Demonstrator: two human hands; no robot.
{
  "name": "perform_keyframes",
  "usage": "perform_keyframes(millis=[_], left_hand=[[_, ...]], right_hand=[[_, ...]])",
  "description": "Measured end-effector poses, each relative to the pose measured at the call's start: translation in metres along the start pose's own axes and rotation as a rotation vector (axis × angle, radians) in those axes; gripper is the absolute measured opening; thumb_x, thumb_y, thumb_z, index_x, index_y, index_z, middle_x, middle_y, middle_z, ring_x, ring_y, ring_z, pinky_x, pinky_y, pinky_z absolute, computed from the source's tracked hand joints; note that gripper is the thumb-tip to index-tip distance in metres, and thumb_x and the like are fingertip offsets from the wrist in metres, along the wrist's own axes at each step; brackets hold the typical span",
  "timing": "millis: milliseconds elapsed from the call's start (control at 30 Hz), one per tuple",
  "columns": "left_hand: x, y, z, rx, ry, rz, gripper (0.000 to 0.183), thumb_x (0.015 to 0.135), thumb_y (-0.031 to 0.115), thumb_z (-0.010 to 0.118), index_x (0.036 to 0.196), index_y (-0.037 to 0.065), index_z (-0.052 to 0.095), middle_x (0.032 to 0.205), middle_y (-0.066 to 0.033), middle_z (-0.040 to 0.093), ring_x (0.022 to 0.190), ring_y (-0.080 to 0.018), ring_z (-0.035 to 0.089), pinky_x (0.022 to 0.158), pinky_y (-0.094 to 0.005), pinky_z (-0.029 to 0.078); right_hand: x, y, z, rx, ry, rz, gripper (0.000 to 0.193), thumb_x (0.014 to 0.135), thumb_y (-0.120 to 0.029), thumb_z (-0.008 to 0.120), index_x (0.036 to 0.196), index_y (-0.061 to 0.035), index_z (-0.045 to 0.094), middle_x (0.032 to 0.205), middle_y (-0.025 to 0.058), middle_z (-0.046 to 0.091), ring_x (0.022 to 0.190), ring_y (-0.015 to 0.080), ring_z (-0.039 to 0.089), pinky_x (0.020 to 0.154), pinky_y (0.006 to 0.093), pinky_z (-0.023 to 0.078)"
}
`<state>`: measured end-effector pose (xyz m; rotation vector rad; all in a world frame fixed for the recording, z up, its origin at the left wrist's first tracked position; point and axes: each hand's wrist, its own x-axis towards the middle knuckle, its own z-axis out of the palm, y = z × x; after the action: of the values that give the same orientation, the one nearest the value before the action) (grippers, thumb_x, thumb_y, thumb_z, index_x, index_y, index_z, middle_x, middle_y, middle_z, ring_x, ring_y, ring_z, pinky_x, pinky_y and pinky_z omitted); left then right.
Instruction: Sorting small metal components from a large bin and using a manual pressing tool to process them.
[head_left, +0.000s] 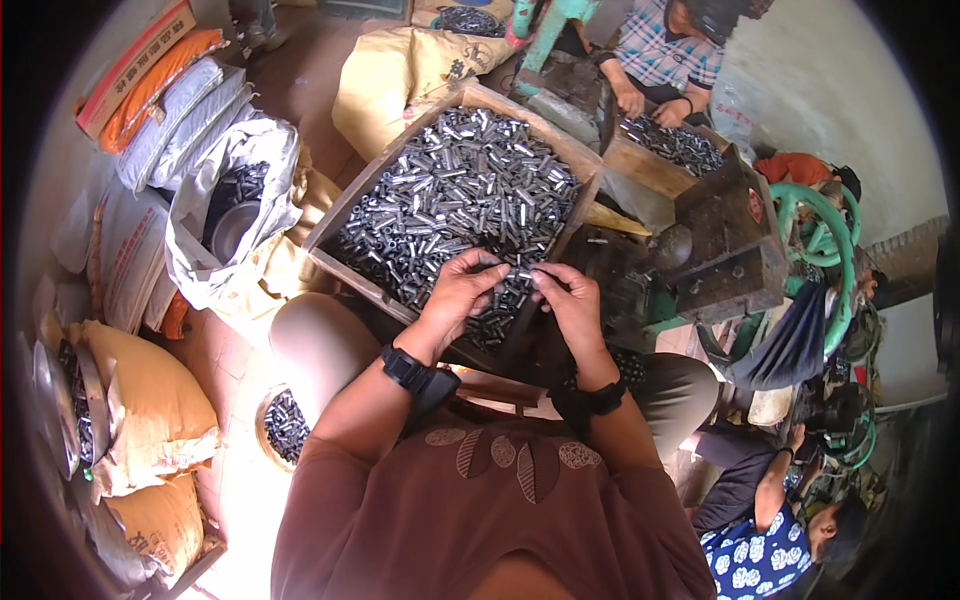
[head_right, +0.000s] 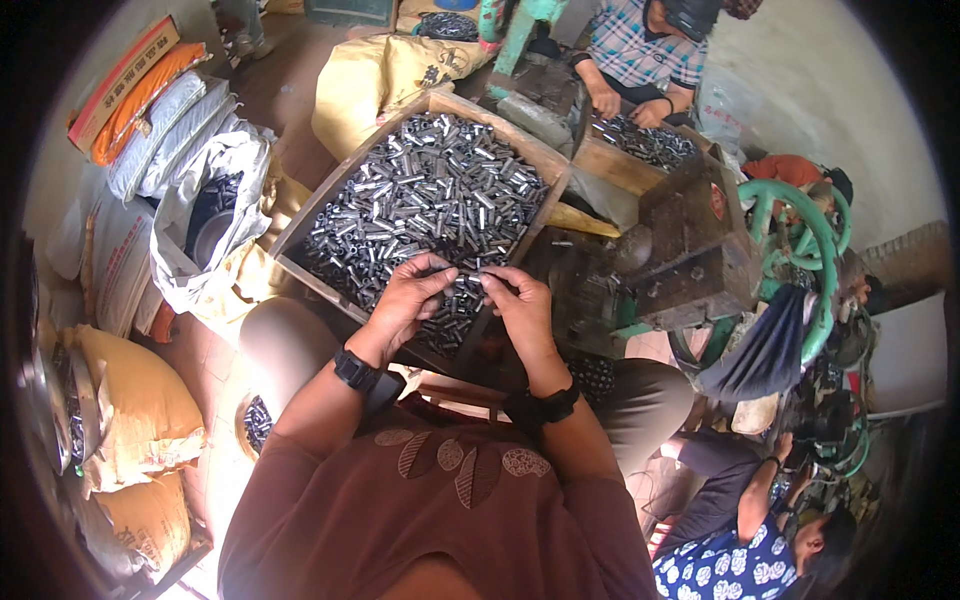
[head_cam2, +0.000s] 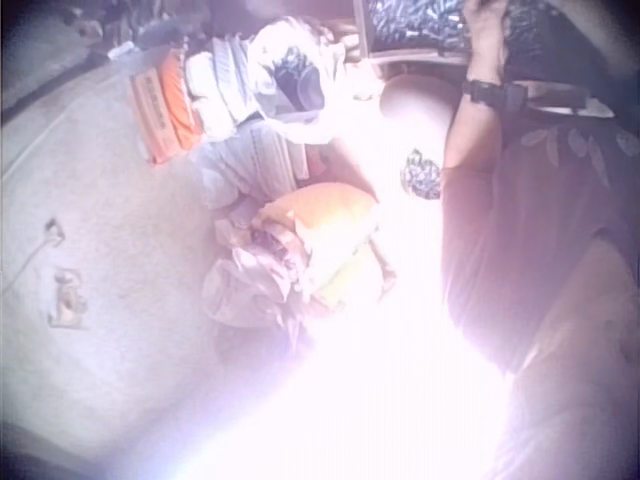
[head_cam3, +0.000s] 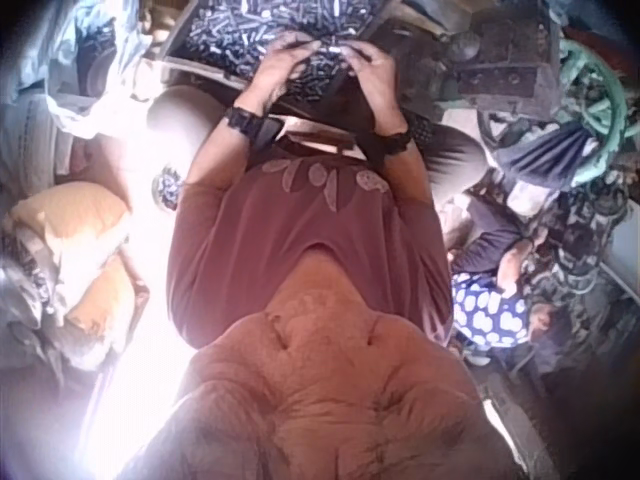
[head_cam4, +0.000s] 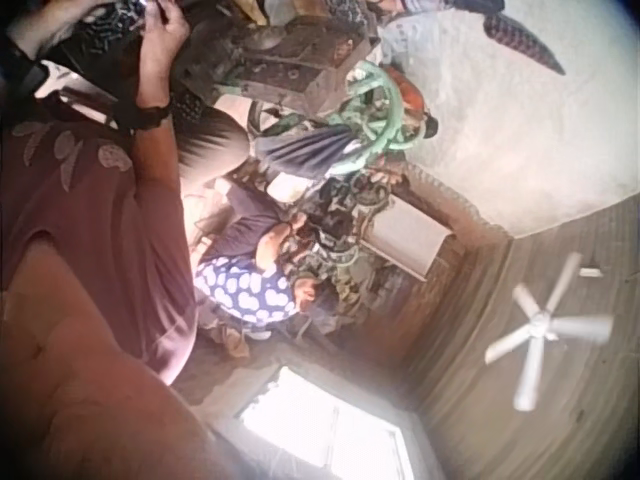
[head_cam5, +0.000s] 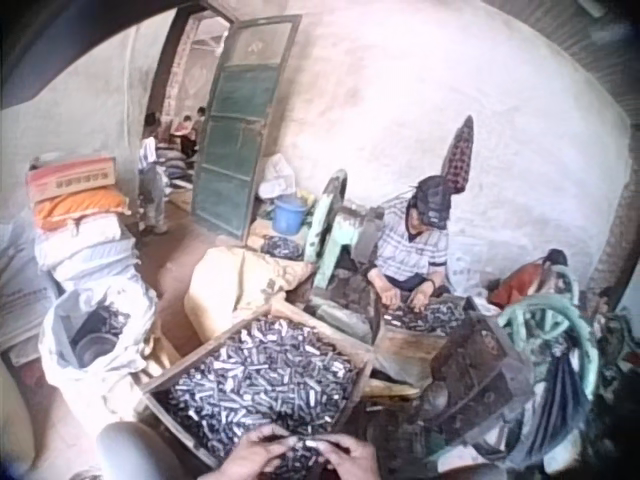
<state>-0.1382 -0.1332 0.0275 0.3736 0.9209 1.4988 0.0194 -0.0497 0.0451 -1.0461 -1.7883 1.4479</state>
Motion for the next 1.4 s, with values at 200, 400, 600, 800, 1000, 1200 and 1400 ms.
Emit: perform_keyframes(millis=[200, 400, 600, 800, 1000, 1200, 1400], left_hand=[[-0.011, -0.017, 0.020, -0.152, -0.031, -0.036, 0.005, 0.083, 0.008, 0.061, 0.088, 0.007, 0.058, 0.066, 0.0030, 0.052, 0.049, -0.0022, 0.038, 0.041, -0.0163, 0.027], [-0.012, -0.019, 0.023, -0.124, -0.046, -0.025, 0.008, 0.083, 0.007, 0.060, 0.091, 0.006, 0.057, 0.068, 0.0033, 0.052, 0.048, -0.0024, 0.034, 0.042, -0.0174, 0.027], [-0.011, -0.020, 0.022, -0.089, -0.068, 0.030, 0.007, 0.083, 0.005, 0.059, 0.090, 0.005, 0.057, 0.066, 0.0024, 0.051, 0.046, -0.0025, 0.034, 0.039, -0.0171, 0.025], [-0.019, -0.014, 0.021, -0.093, -0.387, -0.104, 0.016, 0.082, 0.007, 0.061, 0.097, 0.004, 0.058, 0.073, -0.0012, 0.058, 0.046, -0.0015, 0.034, 0.040, -0.0158, 0.022], [-0.011, -0.027, 0.020, 0.030, -0.323, -0.027, 0.017, 0.085, 0.015, 0.058, 0.097, 0.004, 0.062, 0.084, -0.0038, 0.063, 0.056, -0.0039, 0.046, 0.045, -0.0171, 0.031], [0.011, 0.007, -0.023, 0.131, 0.229, 0.175, 0.016, 0.088, 0.015, 0.048, 0.085, 0.002, 0.057, 0.088, -0.0091, 0.059, 0.076, -0.0220, 0.061, 0.064, -0.0344, 0.053], [0.018, -0.005, -0.037, 1.732, 0.587, 0.423, 0.010, 0.076, 0.011, 0.057, 0.081, 0.002, 0.057, 0.087, -0.0172, 0.059, 0.066, -0.0305, 0.062, 0.058, -0.0370, 0.052]], right_hand=[[-0.024, -0.010, -0.016, 0.030, 0.003, 0.071, 0.017, 0.084, -0.013, 0.058, 0.098, -0.0038, 0.065, 0.077, -0.0002, 0.063, 0.065, 0.0055, 0.057, 0.052, 0.0183, 0.042], [-0.028, -0.013, -0.017, 0.051, -0.013, 0.085, 0.017, 0.084, -0.013, 0.058, 0.097, -0.0030, 0.064, 0.080, 0.0009, 0.063, 0.069, 0.0067, 0.056, 0.055, 0.0187, 0.042], [-0.027, -0.011, -0.009, -0.099, 0.008, -0.126, 0.017, 0.082, -0.010, 0.060, 0.098, -0.0041, 0.064, 0.082, 0.0006, 0.062, 0.066, 0.0067, 0.057, 0.054, 0.0191, 0.043], [-0.027, -0.035, -0.043, 0.248, -0.379, 0.131, 0.049, 0.081, -0.009, 0.061, 0.127, -0.0076, 0.043, 0.077, 0.0025, 0.057, 0.065, 0.0081, 0.054, 0.054, 0.0203, 0.043], [-0.014, -0.031, -0.036, 0.187, -0.433, 0.126, 0.047, 0.081, -0.012, 0.062, 0.125, -0.0069, 0.045, 0.079, 0.0028, 0.058, 0.067, 0.0083, 0.055, 0.055, 0.0209, 0.044], [0.031, 0.015, 0.022, -0.471, -0.177, -0.359, 0.027, 0.079, -0.021, 0.063, 0.102, -0.0065, 0.059, 0.088, 0.0107, 0.062, 0.073, 0.0237, 0.061, 0.063, 0.0331, 0.047], [0.049, 0.022, 0.072, -0.979, -0.074, -0.446, 0.024, 0.074, -0.021, 0.066, 0.089, -0.0058, 0.057, 0.086, 0.0130, 0.059, 0.077, 0.0303, 0.059, 0.067, 0.0387, 0.048]])
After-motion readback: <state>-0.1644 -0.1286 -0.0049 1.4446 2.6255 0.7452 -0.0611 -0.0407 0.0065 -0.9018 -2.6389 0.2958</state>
